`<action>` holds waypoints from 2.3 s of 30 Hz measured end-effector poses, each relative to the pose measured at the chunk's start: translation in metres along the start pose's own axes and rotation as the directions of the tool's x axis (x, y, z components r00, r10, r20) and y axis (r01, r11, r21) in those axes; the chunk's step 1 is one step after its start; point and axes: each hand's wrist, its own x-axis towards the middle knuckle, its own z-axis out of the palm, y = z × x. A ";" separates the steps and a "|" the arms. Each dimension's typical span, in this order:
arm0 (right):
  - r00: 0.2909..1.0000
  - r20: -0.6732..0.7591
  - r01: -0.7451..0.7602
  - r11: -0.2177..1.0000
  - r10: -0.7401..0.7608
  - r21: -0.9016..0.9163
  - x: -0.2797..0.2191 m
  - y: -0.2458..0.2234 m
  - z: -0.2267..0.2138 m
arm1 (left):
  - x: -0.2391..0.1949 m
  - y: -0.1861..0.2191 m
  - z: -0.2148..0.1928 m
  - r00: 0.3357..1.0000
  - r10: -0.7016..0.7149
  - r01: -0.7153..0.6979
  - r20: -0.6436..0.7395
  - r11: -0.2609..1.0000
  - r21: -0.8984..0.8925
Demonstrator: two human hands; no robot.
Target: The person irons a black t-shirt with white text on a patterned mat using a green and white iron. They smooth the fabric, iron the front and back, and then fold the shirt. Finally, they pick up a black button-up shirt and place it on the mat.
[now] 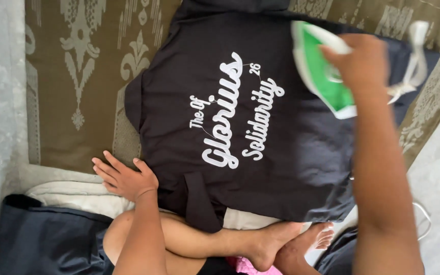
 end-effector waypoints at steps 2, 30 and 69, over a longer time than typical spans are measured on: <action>0.997 -0.034 -0.068 0.996 0.070 0.061 0.006 0.065 0.004 | -0.001 0.001 -0.001 1.000 -0.006 0.006 0.013 1.000 0.002; 0.999 0.042 0.050 0.842 -0.032 -0.538 0.001 0.198 0.019 | -0.001 0.006 -0.004 0.998 -0.041 0.041 0.051 0.999 0.011; 0.996 0.092 0.033 0.945 -0.003 -0.325 0.032 0.345 0.086 | -0.004 0.004 -0.001 0.999 -0.030 0.030 0.010 1.000 -0.003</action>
